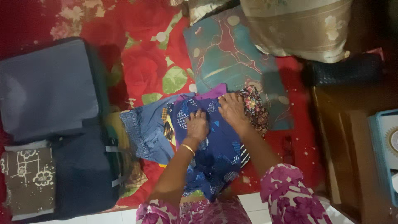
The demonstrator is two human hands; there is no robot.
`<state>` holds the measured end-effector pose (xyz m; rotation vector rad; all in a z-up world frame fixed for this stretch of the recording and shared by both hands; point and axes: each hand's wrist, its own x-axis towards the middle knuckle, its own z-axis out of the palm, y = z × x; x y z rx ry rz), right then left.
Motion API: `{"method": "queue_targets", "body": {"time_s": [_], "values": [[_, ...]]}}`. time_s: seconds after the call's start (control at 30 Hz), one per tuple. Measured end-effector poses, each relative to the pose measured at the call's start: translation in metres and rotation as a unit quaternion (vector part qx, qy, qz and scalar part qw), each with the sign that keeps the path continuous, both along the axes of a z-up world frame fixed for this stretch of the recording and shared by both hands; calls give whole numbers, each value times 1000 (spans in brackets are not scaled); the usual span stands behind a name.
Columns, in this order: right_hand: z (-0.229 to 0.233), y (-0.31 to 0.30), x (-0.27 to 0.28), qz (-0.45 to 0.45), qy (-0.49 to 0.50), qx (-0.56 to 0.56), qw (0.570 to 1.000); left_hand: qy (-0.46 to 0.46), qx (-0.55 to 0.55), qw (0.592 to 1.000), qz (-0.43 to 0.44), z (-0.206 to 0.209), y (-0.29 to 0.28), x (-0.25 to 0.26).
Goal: The person folds items of clothing by hand on a bed and places them into an open suitcase.
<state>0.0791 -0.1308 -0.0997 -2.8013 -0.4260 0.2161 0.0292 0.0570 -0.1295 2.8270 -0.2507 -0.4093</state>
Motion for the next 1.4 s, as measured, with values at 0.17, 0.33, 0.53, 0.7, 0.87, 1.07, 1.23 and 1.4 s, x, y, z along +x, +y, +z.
{"method": "queue_targets", "body": {"time_s": [0.17,0.33,0.53,0.7,0.87,1.07,1.23,1.4], "values": [[-1,-5,-6,14,-23,28,999,-53,-38,998,22,-1,-14,-28],[8,-6,-22,-17,32,99,994,-82,-69,993,46,1,-30,-54],[12,10,-22,20,-70,88,993,-112,-70,989,63,1,-33,-55],[12,9,-29,22,5,218,976,-78,-105,985,114,12,-22,-52],[44,12,-52,101,-69,239,963,-139,-91,980,112,56,-5,-22],[73,9,-66,99,-52,247,963,-163,44,985,-39,55,19,0],[116,10,-82,86,-42,258,962,-113,37,993,0,44,56,-16],[154,19,-100,120,-56,295,946,-223,61,972,32,41,95,-44]]}}
